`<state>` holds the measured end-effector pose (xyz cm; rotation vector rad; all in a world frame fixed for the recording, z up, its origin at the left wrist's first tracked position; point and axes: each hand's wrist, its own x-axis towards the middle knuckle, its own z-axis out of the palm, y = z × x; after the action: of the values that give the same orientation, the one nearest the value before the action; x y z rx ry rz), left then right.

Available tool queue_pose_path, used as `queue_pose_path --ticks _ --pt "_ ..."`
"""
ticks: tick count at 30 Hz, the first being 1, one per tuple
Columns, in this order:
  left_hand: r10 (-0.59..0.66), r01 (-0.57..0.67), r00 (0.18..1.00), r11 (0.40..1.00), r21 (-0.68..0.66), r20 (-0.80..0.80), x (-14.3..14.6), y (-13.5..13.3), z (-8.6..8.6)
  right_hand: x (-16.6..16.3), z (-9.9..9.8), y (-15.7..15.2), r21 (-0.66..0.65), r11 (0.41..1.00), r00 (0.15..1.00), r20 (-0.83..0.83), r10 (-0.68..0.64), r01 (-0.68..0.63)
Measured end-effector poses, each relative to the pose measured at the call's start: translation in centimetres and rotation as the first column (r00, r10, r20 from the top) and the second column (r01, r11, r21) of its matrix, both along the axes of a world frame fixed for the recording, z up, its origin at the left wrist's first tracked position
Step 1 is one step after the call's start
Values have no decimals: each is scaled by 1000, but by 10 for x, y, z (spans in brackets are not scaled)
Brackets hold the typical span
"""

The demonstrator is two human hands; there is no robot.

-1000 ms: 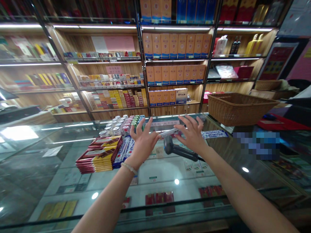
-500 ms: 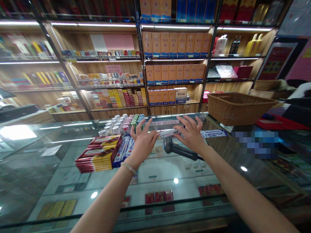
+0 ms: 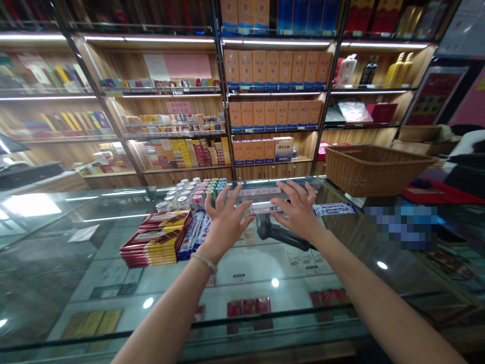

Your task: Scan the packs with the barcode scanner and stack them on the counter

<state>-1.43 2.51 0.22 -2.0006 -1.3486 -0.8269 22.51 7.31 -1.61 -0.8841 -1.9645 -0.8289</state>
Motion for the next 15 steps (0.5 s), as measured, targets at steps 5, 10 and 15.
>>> queue_pose_path --ticks 5,10,15 --pt "17 -17 1000 1000 3 20 2 0 -1 -2 -2 0 -34 999 1000 -13 14 -15" --pt "43 -44 998 999 18 34 2 -1 0 -4 -2 -2 -62 998 998 -61 14 -18" --pt "82 -84 993 996 13 89 -5 2 0 -11 0 -11 -281 959 998 -38 -48 36"
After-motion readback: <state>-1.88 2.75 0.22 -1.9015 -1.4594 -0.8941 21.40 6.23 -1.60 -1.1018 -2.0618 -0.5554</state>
